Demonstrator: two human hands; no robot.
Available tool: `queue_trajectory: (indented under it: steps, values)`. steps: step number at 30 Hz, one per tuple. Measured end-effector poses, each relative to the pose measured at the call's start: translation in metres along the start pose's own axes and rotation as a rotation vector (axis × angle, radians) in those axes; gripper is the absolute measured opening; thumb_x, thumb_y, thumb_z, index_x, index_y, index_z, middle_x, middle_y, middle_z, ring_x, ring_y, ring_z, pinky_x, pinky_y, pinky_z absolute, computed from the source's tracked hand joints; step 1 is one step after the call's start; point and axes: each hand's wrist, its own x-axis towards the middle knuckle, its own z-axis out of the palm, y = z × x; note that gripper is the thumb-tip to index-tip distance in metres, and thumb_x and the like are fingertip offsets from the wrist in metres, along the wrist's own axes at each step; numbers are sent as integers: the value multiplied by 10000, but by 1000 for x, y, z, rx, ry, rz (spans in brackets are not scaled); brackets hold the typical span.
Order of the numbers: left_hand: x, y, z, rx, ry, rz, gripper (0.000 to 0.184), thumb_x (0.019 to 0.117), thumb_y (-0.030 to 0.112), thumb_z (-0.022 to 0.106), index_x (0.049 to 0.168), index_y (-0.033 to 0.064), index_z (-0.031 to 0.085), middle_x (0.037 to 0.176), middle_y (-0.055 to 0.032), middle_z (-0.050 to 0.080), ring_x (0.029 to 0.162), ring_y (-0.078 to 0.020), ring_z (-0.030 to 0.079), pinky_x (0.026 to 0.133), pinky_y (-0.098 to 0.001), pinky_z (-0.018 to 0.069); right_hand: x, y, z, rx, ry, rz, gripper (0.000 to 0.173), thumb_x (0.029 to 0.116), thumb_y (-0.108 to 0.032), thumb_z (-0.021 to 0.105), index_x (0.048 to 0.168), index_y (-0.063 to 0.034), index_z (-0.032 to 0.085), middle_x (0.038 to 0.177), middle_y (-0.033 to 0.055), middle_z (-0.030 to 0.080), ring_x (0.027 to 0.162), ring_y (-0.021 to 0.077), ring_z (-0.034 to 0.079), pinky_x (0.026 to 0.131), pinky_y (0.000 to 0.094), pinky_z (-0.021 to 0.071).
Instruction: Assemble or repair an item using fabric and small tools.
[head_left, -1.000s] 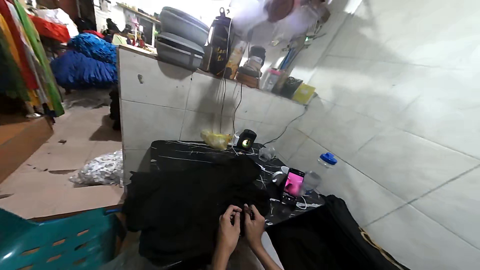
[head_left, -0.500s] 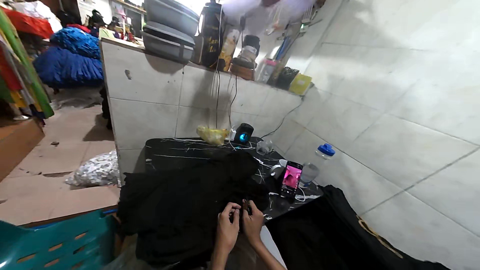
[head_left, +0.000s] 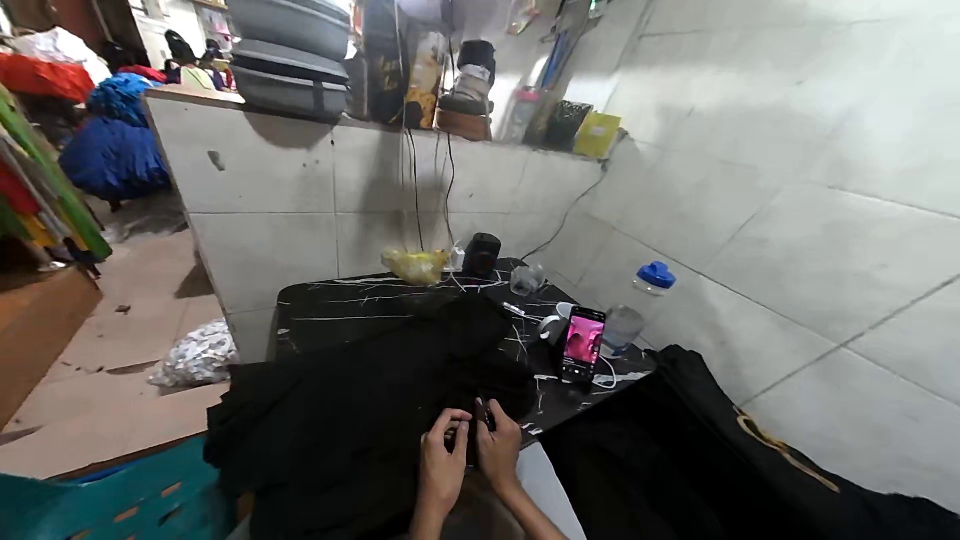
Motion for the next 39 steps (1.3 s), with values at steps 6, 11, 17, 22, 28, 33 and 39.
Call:
queue_trajectory:
  steps: [6, 11, 17, 22, 28, 33, 39]
  values:
    - [0, 0, 1, 23, 21, 3, 173, 985, 121, 611, 1092, 76, 738, 1003, -5, 756, 871, -60, 715, 805, -226, 600, -1, 1, -2, 57, -14, 16, 216, 914, -209, 568, 820, -60, 692, 633, 34, 610, 587, 177, 626, 542, 404, 510]
    - [1, 0, 3, 52, 52, -1, 164, 971, 112, 623, 1078, 67, 739, 1001, 0, 756, 853, -61, 715, 788, -222, 603, -1, 1, -6, 116, -38, 25, 243, 941, -192, 536, 847, -48, 708, 651, 46, 634, 597, 178, 645, 552, 396, 525]
    - [1, 6, 2, 54, 60, -27, 155, 960, 53, 635, 1079, 34, 733, 998, -23, 754, 855, -78, 712, 789, -233, 599, 0, 11, -10, 545, -152, 100, 281, 1069, -219, 448, 1199, -28, 608, 712, -20, 628, 566, 94, 606, 523, 312, 547]
    - [-2, 11, 2, 34, 66, -49, 160, 944, -2, 631, 1078, -3, 718, 993, -35, 748, 841, -65, 704, 789, -231, 598, 23, 32, -42, 891, -315, 193, 430, 1124, -325, 357, 1215, -2, 625, 857, -15, 696, 581, 21, 519, 513, 207, 446]
    - [0, 16, -2, -50, 71, -125, 182, 946, -20, 631, 1117, -12, 694, 1022, -42, 744, 868, -88, 708, 803, -249, 601, 88, 118, -108, 402, 48, 27, 479, 1104, -239, 346, 1403, 93, 519, 1341, 162, 657, 1227, 184, 643, 1031, 369, 547]
    - [0, 22, -5, -116, 51, -194, 212, 945, -41, 627, 1153, -19, 662, 969, -38, 752, 837, -93, 715, 780, -257, 603, 101, 159, -111, 218, 94, -18, 511, 1078, -211, 389, 1505, 68, 359, 1322, 137, 683, 1131, 156, 690, 891, 331, 586]
    - [6, 24, -6, -155, 41, -199, 177, 959, 2, 635, 1129, -4, 682, 971, -44, 744, 792, -95, 698, 711, -247, 590, 111, 161, -105, 105, 65, -112, 496, 1050, -170, 465, 1515, 3, 448, 1455, 246, 560, 949, 339, 736, 681, 483, 608]
